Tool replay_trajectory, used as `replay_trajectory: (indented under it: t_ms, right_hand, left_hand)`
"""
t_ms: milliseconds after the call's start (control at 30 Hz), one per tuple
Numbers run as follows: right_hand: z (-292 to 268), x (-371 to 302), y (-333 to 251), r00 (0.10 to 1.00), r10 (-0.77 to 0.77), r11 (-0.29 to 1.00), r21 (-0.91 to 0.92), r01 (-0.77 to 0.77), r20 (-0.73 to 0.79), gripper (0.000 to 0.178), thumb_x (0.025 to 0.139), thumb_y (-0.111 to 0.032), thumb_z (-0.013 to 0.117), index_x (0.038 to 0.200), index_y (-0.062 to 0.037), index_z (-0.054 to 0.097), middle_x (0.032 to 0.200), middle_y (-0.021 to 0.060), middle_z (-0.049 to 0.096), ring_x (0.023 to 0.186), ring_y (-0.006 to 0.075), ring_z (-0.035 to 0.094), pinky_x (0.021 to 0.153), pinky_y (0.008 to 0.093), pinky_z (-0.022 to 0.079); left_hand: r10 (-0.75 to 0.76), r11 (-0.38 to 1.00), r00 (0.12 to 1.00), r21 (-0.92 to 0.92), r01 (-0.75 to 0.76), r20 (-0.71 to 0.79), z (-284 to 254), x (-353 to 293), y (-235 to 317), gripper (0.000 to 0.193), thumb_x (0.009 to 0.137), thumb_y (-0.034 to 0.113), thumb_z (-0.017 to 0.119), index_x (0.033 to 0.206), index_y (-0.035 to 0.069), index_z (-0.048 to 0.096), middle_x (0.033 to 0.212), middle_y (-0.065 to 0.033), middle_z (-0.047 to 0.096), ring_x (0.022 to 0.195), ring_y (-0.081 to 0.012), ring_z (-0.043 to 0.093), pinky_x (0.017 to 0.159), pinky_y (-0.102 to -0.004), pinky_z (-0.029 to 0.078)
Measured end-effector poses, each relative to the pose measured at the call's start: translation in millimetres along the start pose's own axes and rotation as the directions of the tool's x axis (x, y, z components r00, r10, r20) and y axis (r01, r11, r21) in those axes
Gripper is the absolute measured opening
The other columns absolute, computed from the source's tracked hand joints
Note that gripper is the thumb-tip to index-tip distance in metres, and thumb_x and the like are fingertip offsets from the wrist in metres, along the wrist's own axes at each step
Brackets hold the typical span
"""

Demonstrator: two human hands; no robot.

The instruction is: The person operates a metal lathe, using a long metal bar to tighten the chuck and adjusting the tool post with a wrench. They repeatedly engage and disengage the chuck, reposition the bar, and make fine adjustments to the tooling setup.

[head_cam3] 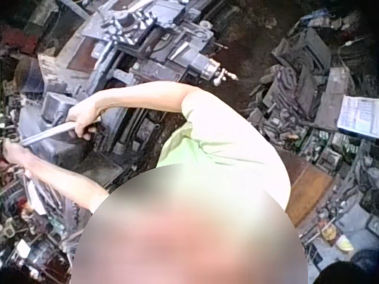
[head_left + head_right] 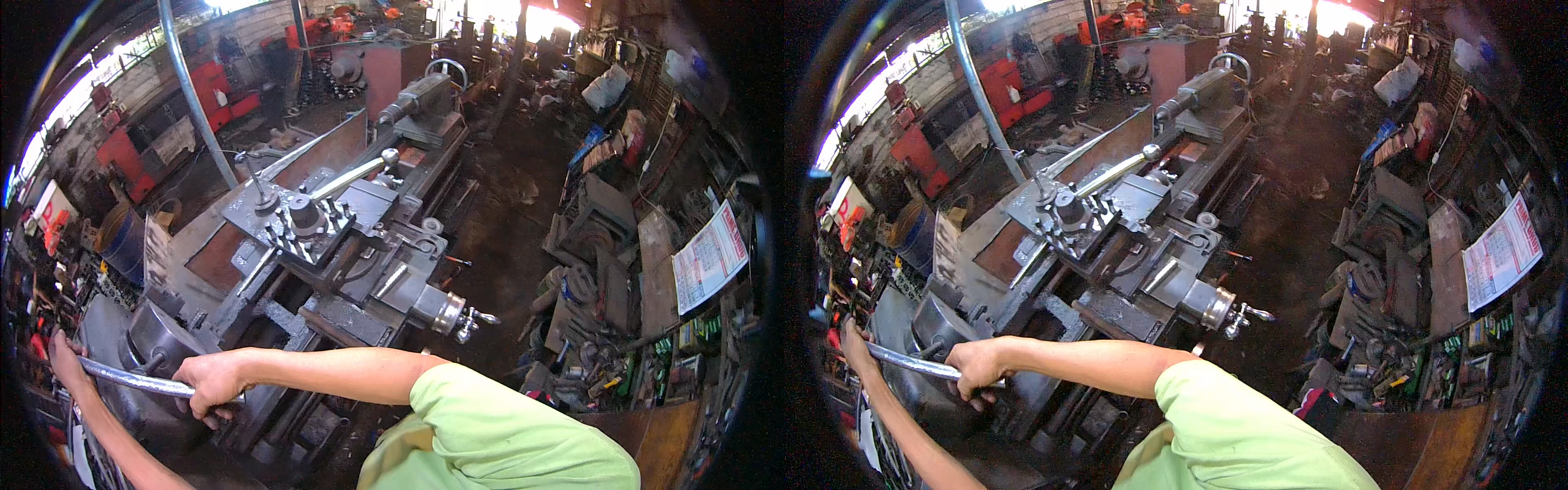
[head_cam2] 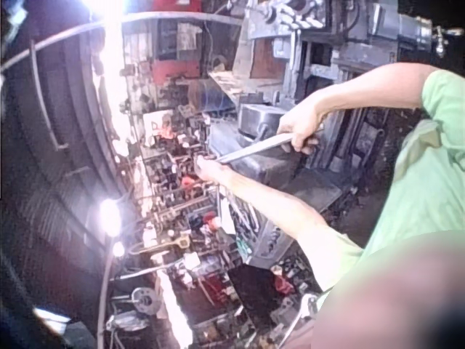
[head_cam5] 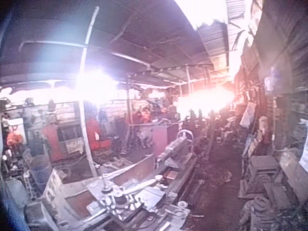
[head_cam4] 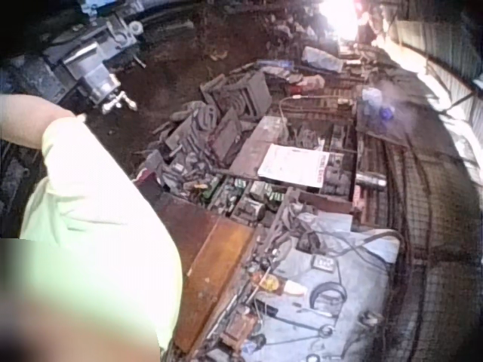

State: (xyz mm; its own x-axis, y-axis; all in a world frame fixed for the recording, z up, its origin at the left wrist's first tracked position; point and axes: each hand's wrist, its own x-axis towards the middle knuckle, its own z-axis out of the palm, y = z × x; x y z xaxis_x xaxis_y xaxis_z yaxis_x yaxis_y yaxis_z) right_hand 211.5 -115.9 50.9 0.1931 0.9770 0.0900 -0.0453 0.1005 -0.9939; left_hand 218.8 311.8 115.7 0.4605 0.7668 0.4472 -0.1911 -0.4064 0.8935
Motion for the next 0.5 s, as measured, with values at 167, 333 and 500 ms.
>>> replay_trajectory:
  t_ms: [167,333,500]
  right_hand:
    - [8,5,17,0.969,-0.160,0.977,-0.169,0.129,-0.189,0.028,0.077,-0.012,0.068,0.095,0.0060,0.056,0.069,0.0152,0.062,0.063,0.0250,0.065,0.056,0.0386,0.050]
    - [74,37,60,0.781,-0.367,0.930,-0.165,0.329,-0.505,0.042,0.083,-0.017,0.067,0.113,0.0058,0.048,0.080,0.0220,0.059,0.075,0.0344,0.060,0.069,0.0446,0.047]
    - [142,96,72,0.523,-0.347,0.884,-0.085,0.459,-0.779,0.059,0.090,-0.017,0.064,0.133,0.0120,0.034,0.079,0.0310,0.056,0.070,0.0411,0.062,0.067,0.0443,0.047]
  left_hand:
    - [-0.027,0.998,0.989,-0.053,0.035,0.143,20,-11,26,0.032,0.098,0.027,0.058,0.123,0.008,0.064,0.068,0.0058,0.039,0.056,-0.0055,0.038,0.048,-0.0249,0.035]
    - [0.068,0.997,0.908,0.014,-0.081,0.415,97,-40,79,0.031,0.100,0.023,0.057,0.126,0.007,0.062,0.062,0.0065,0.038,0.045,-0.0035,0.033,0.040,-0.0231,0.028]
    - [0.348,0.841,0.628,0.064,-0.537,0.696,163,-86,117,0.035,0.097,0.027,0.063,0.123,0.005,0.061,0.080,-0.0019,0.059,0.063,-0.0107,0.050,0.059,-0.0273,0.041]
